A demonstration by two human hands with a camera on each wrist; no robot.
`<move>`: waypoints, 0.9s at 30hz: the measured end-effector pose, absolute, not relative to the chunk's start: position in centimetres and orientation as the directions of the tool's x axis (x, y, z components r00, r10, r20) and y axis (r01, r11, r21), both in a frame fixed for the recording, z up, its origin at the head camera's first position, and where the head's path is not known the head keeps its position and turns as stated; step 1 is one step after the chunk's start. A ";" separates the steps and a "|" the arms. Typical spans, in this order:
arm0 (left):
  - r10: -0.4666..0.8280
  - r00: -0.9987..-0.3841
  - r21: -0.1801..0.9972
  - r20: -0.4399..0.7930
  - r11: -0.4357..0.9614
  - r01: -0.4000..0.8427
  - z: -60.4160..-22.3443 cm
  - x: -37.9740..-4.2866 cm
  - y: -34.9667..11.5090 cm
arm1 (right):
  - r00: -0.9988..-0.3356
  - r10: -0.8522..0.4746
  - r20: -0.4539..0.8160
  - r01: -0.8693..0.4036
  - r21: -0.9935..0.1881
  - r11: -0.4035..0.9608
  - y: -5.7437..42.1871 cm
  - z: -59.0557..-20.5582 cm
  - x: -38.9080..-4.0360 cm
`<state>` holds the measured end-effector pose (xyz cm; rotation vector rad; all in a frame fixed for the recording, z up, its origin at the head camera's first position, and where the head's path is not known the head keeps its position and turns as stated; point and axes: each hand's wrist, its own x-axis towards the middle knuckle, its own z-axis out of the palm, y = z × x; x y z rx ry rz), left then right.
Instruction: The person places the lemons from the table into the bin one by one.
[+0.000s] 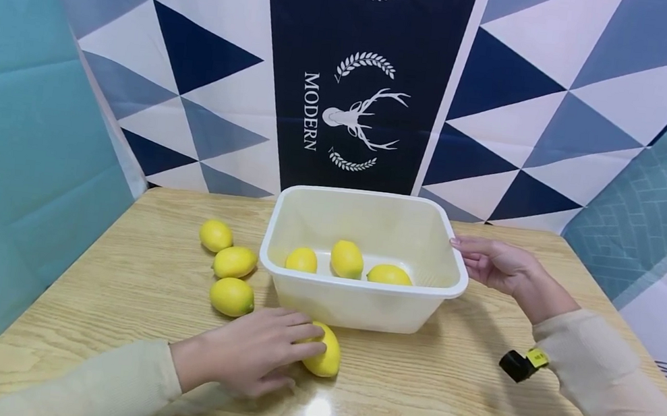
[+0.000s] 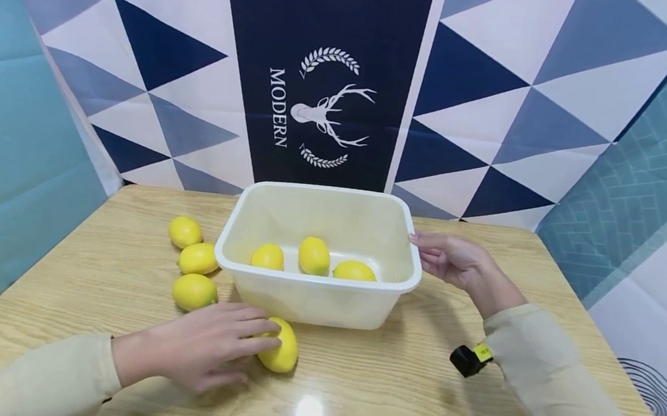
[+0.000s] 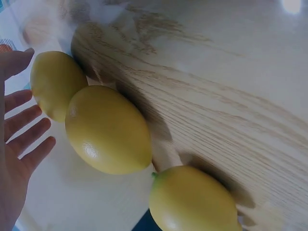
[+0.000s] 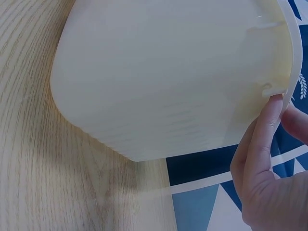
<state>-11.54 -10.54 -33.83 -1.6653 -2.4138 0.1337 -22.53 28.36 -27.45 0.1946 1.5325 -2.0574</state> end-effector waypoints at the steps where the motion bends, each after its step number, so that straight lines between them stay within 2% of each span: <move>1: 0.932 -0.346 -0.174 0.111 0.361 0.916 -33.8 -11.6 -10.4 | -0.832 -0.348 -0.432 0.513 -0.838 -0.186 28.3 -27.4 -22.5; 6: 0.934 -0.346 -0.131 0.085 0.355 0.926 -33.7 -12.0 -9.5 | -0.832 -0.353 -0.428 0.511 -0.838 -0.189 28.4 -27.4 -22.6; 12: 0.934 -0.352 -0.136 0.059 0.356 0.924 -34.0 -12.5 -8.3 | -0.835 -0.350 -0.424 0.509 -0.838 -0.199 28.4 -27.6 -22.7; 19: 0.928 -0.372 -0.148 -0.027 0.365 0.919 -34.9 -12.6 -7.3 | -0.832 -0.364 -0.418 0.510 -0.834 -0.210 28.3 -27.8 -22.7; 27: 0.936 -0.351 -0.141 -0.002 0.347 0.927 -34.8 -12.4 -6.6 | -0.835 -0.364 -0.414 0.506 -0.837 -0.210 28.5 -27.7 -22.6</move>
